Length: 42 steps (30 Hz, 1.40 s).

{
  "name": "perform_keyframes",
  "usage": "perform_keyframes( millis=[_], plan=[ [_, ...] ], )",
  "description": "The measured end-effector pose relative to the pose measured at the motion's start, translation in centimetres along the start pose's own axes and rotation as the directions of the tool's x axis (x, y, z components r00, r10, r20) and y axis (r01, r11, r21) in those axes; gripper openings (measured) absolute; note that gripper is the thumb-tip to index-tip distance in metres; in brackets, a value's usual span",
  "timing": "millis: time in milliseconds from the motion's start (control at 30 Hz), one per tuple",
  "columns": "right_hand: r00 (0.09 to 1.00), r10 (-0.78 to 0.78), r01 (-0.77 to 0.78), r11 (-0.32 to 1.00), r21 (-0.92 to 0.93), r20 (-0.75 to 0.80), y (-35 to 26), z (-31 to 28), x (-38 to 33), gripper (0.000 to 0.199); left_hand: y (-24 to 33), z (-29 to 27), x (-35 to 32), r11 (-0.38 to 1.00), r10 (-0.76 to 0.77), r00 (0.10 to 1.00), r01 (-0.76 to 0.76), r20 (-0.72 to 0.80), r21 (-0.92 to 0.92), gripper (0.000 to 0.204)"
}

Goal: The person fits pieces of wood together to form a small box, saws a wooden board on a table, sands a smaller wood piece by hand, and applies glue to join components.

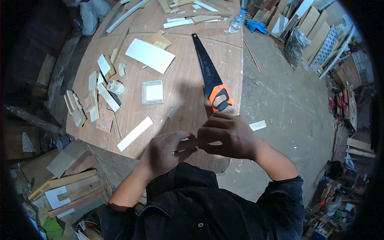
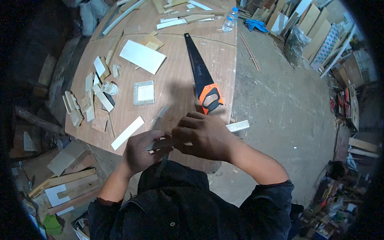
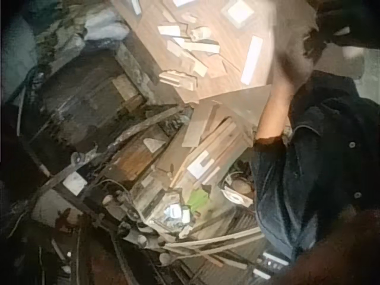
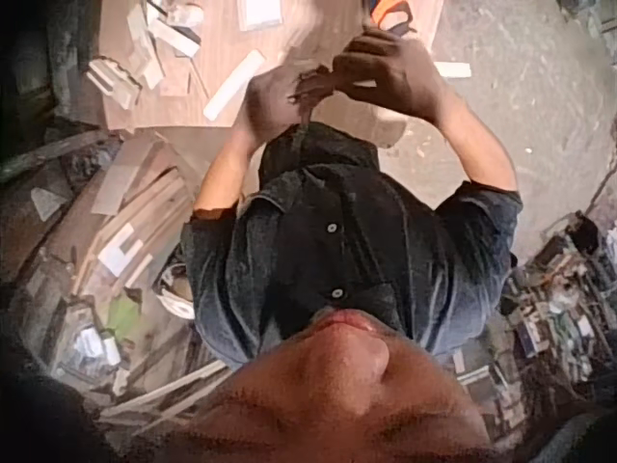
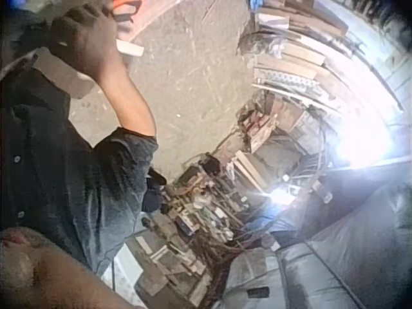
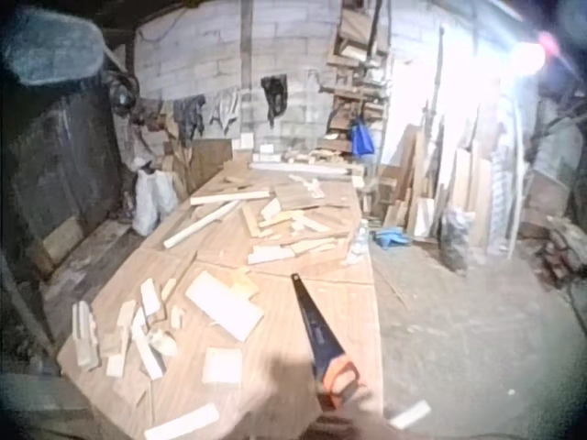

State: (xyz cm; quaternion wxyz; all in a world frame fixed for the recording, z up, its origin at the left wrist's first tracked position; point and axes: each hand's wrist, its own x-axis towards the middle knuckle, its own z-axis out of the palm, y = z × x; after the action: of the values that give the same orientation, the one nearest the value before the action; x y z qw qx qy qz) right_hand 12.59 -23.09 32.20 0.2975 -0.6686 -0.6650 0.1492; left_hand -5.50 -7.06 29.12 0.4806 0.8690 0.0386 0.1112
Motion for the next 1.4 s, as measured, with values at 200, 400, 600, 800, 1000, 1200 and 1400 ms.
perform_keyframes(
  millis=[200, 400, 600, 800, 1000, 1200, 1400],
  plan=[
    [0.989, 0.077, -0.085, 0.995, -0.053, -0.128, -5.6, -2.5, -5.0, 0.025, 6.3, 0.9, -1.8, 0.994, 0.094, 0.996, -0.094, 0.006, 0.046, 0.038],
    [0.986, 0.152, -0.155, 0.987, -0.044, -0.066, -10.2, -4.9, -9.7, 0.036, 10.0, 1.8, -3.1, 0.971, 0.23, 0.973, -0.231, 0.019, 0.07, 0.037],
    [0.985, 0.155, -0.16, 0.985, -0.059, -0.073, -12.3, -5.8, -11.9, 0.04, 12.6, 1.7, -2.9, 0.935, 0.352, 0.935, -0.354, 0.045, 0.035, 0.032],
    [0.983, 0.167, -0.165, 0.986, 0.027, -0.075, -13.2, -5.9, -12.4, 0.038, 14.9, 0.5, -3.0, 0.971, 0.222, 0.963, -0.234, 0.155, 0.058, 0.029],
    [0.979, 0.204, -0.201, 0.974, 0.107, -0.018, -13.5, -6.5, -12.2, 0.033, 15.4, 0.2, -3.4, 0.981, 0.183, 0.968, -0.191, 0.169, 0.031, 0.03],
    [0.985, 0.169, -0.172, 0.979, 0.107, 0.031, -13.1, -6.3, -11.7, 0.031, 14.7, 0.6, -4.5, 0.989, 0.137, 0.979, -0.142, 0.149, 0.027, 0.031],
    [0.978, 0.171, -0.175, 0.984, 0.031, 0.119, -13.7, -6.2, -11.8, 0.042, 14.2, 0.8, -4.7, 0.987, 0.154, 0.972, -0.161, 0.178, 0.027, 0.032]
  ],
)
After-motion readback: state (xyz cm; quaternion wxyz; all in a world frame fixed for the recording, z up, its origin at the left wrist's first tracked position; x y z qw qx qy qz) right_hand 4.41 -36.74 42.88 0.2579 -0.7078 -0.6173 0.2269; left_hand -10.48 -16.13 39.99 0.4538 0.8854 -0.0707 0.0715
